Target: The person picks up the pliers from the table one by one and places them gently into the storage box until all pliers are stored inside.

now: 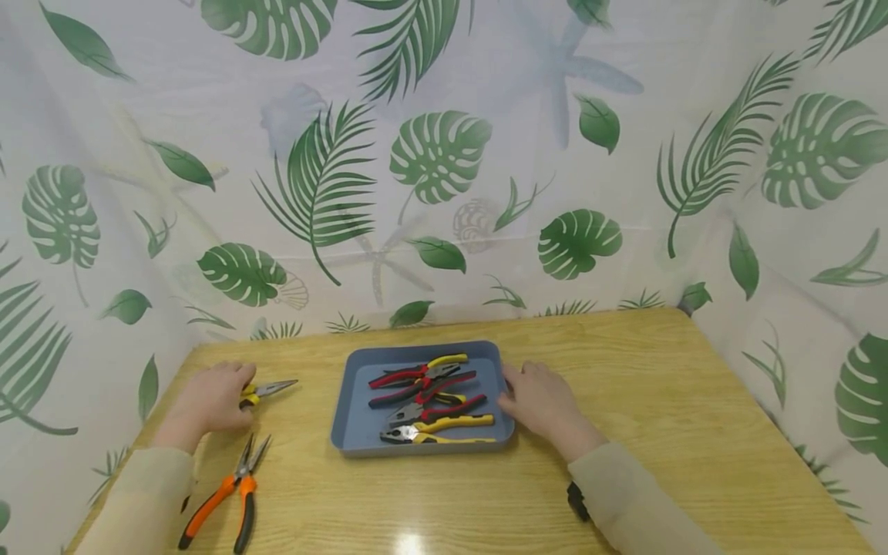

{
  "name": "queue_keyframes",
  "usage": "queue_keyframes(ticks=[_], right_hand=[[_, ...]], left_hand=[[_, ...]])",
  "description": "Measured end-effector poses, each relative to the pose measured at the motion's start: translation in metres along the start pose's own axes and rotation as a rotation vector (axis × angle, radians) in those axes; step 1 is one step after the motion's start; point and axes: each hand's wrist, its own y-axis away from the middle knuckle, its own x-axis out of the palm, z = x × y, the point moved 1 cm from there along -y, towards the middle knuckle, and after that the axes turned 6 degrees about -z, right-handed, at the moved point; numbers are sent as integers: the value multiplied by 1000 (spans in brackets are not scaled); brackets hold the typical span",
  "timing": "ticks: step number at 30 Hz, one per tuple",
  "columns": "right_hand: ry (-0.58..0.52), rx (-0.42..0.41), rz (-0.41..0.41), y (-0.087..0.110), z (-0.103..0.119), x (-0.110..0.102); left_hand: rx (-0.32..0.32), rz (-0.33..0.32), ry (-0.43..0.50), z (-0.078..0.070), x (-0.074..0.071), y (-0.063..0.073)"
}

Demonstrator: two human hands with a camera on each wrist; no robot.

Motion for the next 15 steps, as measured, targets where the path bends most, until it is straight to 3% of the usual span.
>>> queue_keyframes(ticks=[15], right_hand=[[-4, 3, 8, -1, -1, 0]], left_hand=[[36, -34, -49, -8, -9, 3]])
